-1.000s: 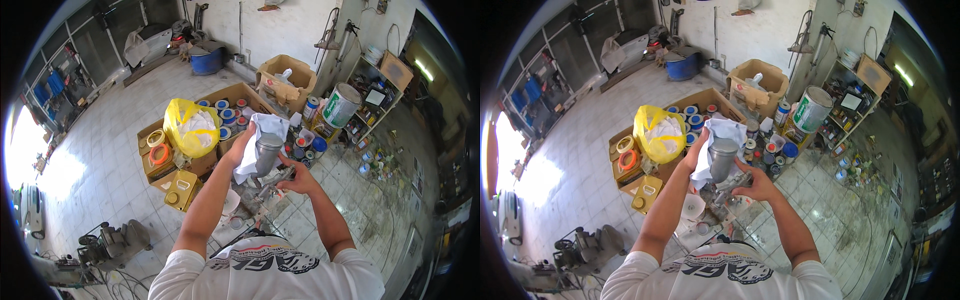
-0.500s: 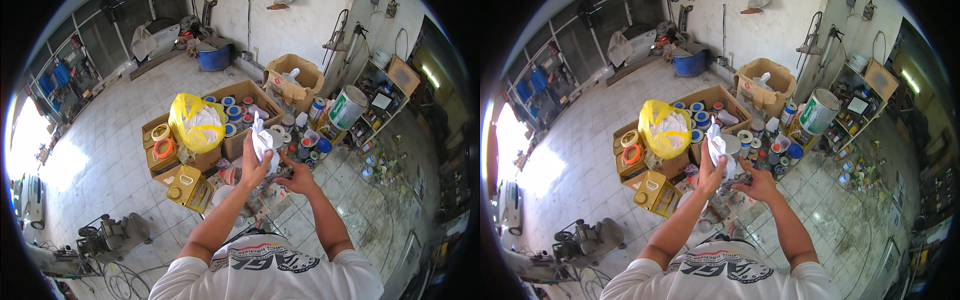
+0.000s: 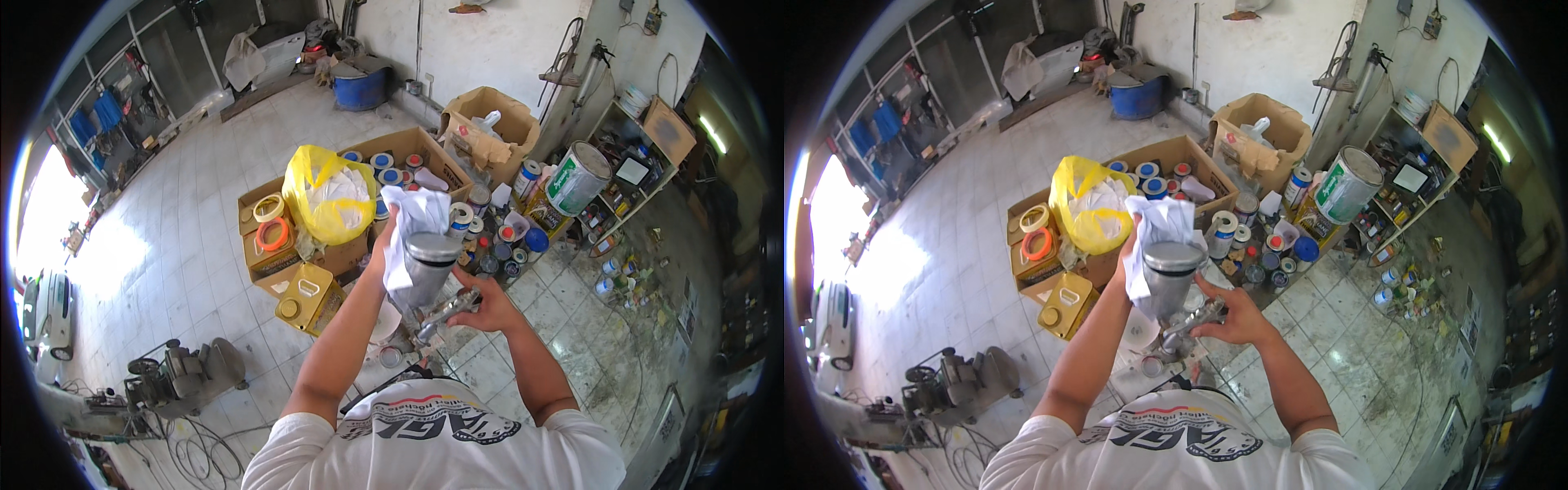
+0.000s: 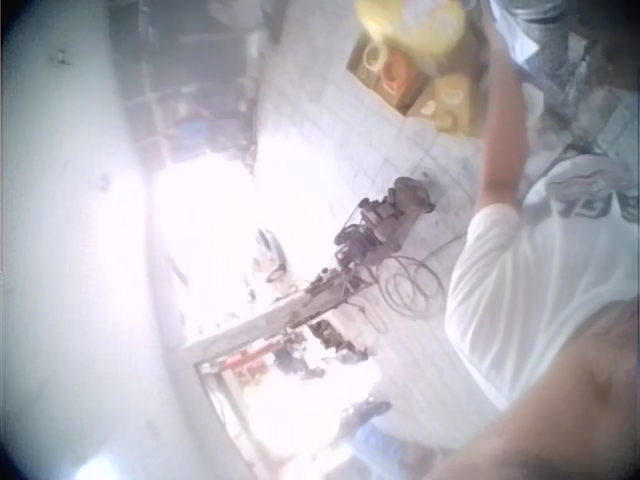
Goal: The person uses a spray gun to apply paint to a car bumper that is covered with newspaper. They then walk to a workbench, pour paint from a can into the spray gun's container, and wipe the container with a cloth.
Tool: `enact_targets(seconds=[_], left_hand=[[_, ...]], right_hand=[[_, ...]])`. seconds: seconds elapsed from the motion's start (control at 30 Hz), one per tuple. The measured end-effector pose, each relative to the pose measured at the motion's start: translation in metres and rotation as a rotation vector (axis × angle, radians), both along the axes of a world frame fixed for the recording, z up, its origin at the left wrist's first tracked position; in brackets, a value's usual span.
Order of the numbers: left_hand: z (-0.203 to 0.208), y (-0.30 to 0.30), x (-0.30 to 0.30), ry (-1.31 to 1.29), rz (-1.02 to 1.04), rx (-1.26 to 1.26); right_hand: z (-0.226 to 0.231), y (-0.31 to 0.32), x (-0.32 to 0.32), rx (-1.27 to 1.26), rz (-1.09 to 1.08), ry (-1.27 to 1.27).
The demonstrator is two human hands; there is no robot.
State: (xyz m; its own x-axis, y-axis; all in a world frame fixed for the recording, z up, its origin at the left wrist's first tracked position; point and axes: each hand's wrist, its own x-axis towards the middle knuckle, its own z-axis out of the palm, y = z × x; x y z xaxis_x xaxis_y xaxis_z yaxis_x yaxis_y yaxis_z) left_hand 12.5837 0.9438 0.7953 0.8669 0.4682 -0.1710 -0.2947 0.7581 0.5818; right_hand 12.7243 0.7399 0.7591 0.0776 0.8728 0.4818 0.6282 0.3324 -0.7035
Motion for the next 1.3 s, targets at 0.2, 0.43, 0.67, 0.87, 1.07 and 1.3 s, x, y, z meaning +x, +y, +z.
enact_targets(seconds=[0.2, 0.43, 0.67, 0.87, 1.07, 1.3], left_hand=[[-0.071, 0.030, -0.007, -0.114, 0.175, 0.229], [-0.079, 0.049, -0.066, -0.494, 0.172, -0.207], [-0.063, 0.078, -0.169, 0.065, 0.903, 0.078], [-0.050, 0.059, -0.219, 0.999, 0.868, 1.717], [-0.107, 0.001, -0.226, 1.422, 0.135, 1.708], [0.018, -0.018, -0.152, 0.549, 0.253, 1.683]], right_hand=[[0.015, 0.007, -0.008, -0.285, -0.047, 0.031], [0.008, -0.009, 0.004, -0.274, -0.268, -0.166], [-0.013, -0.016, 0.000, -0.300, -0.213, -0.184], [-0.014, -0.011, -0.019, -0.303, -0.157, -0.195], [-0.024, -0.007, -0.026, -0.200, -0.156, -0.240], [-0.009, -0.001, -0.028, -0.275, -0.203, -0.515]])
